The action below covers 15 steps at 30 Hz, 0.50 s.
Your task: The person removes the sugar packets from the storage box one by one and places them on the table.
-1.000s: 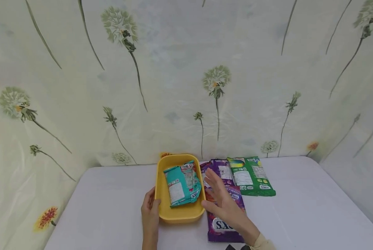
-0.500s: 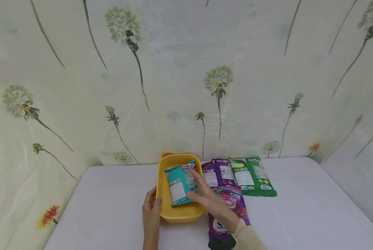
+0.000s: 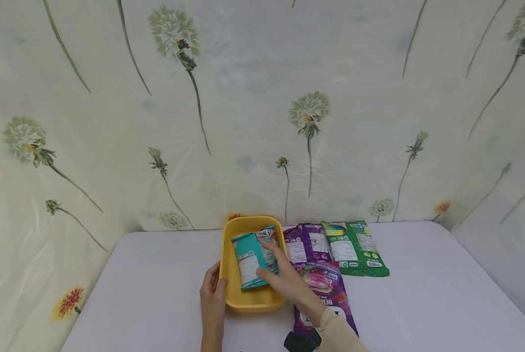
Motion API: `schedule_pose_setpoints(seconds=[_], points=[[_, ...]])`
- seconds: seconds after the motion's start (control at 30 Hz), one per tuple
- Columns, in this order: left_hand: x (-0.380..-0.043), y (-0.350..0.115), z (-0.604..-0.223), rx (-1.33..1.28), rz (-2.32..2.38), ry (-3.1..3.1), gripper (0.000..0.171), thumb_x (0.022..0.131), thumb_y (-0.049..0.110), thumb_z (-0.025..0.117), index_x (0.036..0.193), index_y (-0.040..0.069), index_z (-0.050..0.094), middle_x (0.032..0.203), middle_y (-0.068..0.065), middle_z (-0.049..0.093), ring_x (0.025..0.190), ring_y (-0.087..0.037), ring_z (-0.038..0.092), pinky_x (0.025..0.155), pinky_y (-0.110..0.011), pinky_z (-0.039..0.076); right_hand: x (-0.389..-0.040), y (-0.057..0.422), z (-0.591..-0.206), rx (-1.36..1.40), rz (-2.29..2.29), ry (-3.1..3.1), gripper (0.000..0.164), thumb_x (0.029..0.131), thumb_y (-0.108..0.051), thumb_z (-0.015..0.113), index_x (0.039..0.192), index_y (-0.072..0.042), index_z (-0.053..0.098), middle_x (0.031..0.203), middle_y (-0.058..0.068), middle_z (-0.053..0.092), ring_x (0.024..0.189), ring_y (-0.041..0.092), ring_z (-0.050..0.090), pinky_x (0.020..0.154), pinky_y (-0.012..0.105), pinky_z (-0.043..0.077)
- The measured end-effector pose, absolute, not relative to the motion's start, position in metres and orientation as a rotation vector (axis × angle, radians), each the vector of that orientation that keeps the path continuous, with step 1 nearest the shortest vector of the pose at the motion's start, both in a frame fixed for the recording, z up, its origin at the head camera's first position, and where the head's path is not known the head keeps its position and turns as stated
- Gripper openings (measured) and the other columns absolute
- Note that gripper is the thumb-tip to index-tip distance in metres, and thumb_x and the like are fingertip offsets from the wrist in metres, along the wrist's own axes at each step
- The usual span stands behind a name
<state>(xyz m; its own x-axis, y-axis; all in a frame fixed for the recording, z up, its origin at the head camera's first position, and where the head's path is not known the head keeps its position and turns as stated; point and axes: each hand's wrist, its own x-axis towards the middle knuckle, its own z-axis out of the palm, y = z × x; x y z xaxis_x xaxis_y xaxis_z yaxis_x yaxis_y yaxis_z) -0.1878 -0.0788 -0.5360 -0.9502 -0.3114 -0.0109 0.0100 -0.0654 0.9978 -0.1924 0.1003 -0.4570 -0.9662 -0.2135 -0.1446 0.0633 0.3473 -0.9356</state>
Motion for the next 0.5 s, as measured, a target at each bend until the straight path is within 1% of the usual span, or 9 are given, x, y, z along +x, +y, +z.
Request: schedule_pose_setpoints(seconds=[0.1, 0.23, 0.33, 0.43, 0.5], points=[[-0.188, -0.080, -0.537, 0.328, -2.116, -1.980, 0.045, 0.089, -0.001, 0.047, 0.132, 0.008, 0.052, 0.139, -0.012, 0.052, 0.130, -0.023, 0.047, 0.106, -0.026, 0.042, -0.195, 0.096, -0.459, -0.140, -1.658, 2.429, 0.058, 0.090, -0.032, 0.059, 0.142, -0.030, 0.033, 0.158, 0.010, 0.016, 0.143, 0.040, 0.018, 0.111, 0.068, 0.016], [-0.186, -0.080, -0.536, 0.331, -2.117, -1.989, 0.045, 0.089, -0.001, 0.047, 0.132, 0.007, 0.052, 0.139, -0.013, 0.051, 0.132, -0.023, 0.046, 0.102, -0.015, 0.043, -0.199, 0.090, -0.460, -0.159, -1.673, 2.501, 0.055, 0.091, -0.023, 0.058, 0.141, -0.020, 0.037, 0.159, 0.015, 0.009, 0.145, 0.040, 0.010, 0.113, 0.067, 0.012], [-0.185, -0.079, -0.534, 0.335, -2.121, -1.989, 0.045, 0.088, -0.001, 0.046, 0.132, 0.007, 0.052, 0.139, -0.013, 0.051, 0.132, -0.023, 0.045, 0.098, -0.010, 0.043, -0.201, 0.087, -0.460, -0.172, -1.672, 2.554, 0.053, 0.091, -0.018, 0.058, 0.140, -0.014, 0.039, 0.158, 0.018, 0.008, 0.146, 0.039, 0.007, 0.113, 0.067, 0.012], [-0.186, -0.079, -0.534, 0.335, -2.119, -1.992, 0.045, 0.088, -0.002, 0.046, 0.132, 0.006, 0.052, 0.139, -0.013, 0.051, 0.132, -0.023, 0.046, 0.099, -0.012, 0.044, -0.204, 0.085, -0.461, -0.181, -1.648, 2.598, 0.052, 0.090, -0.017, 0.057, 0.139, -0.012, 0.039, 0.158, 0.020, 0.007, 0.145, 0.040, 0.007, 0.114, 0.066, 0.013], [-0.187, -0.079, -0.534, 0.337, -2.111, -1.995, 0.045, 0.088, -0.002, 0.046, 0.131, 0.006, 0.052, 0.138, -0.013, 0.052, 0.131, -0.023, 0.047, 0.098, -0.012, 0.044, -0.206, 0.083, -0.460, -0.174, -1.635, 2.606, 0.053, 0.091, -0.017, 0.057, 0.140, -0.012, 0.038, 0.158, 0.019, 0.008, 0.146, 0.039, 0.007, 0.115, 0.064, 0.013]])
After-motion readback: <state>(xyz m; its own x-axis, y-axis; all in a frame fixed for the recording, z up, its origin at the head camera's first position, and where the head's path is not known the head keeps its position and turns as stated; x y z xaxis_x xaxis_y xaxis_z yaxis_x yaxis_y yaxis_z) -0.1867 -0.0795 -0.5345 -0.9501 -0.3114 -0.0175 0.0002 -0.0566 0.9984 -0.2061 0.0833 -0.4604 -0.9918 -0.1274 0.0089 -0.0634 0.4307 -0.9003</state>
